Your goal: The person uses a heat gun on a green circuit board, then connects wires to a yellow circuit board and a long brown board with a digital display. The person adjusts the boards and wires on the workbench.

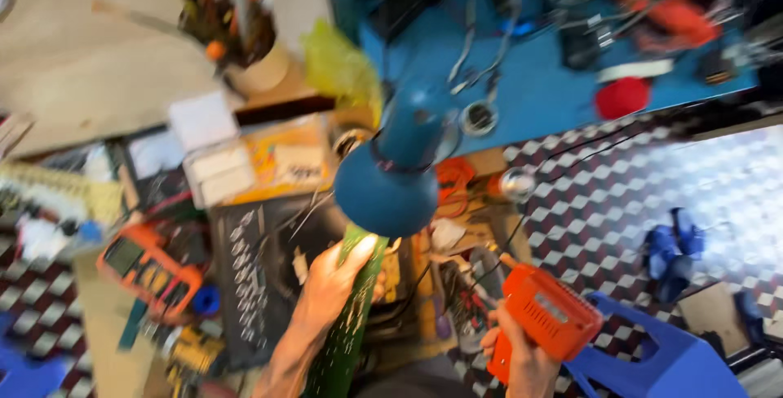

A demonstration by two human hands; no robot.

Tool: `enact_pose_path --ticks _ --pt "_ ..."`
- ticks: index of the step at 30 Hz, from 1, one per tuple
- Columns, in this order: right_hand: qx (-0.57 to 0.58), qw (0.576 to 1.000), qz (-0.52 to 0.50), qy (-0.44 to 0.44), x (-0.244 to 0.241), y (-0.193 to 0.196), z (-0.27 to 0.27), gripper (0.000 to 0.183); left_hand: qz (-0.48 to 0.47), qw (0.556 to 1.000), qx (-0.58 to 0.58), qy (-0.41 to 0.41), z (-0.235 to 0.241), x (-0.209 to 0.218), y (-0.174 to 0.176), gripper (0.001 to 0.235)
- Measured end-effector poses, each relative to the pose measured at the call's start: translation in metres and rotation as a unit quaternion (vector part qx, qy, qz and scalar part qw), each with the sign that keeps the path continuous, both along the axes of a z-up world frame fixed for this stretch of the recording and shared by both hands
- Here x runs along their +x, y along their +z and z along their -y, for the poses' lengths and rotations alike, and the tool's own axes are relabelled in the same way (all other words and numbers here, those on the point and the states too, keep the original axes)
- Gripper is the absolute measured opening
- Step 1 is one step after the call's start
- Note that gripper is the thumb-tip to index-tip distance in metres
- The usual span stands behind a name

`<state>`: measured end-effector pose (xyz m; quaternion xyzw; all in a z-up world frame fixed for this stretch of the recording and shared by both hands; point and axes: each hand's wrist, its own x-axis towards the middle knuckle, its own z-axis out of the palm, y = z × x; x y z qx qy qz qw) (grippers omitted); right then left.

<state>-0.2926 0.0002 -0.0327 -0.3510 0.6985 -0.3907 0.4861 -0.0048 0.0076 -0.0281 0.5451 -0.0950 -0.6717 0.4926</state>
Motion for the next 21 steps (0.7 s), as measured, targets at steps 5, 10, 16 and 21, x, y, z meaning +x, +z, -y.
enact_pose_path --ticks 5,10,16,21 --pt "-0.215 0.919 -0.324 0.059 -0.035 0.007 0.058 0.04 0.033 0.995 0.086 -0.034 -0.004 0.02 -0.065 0.04" --pt "-0.187 0.895 -0.401 0.051 -0.054 0.016 0.124 0.047 0.042 0.996 0.048 -0.058 -0.009 0.041 -0.126 0.044" --pt "-0.065 0.899 -0.416 0.122 -0.027 0.0 0.225 0.049 0.045 0.996 0.072 0.018 -0.03 0.052 -0.161 0.057" --pt "-0.012 0.889 -0.419 0.186 -0.004 -0.016 0.268 0.051 0.035 0.992 0.082 0.095 -0.044 0.054 -0.166 0.06"
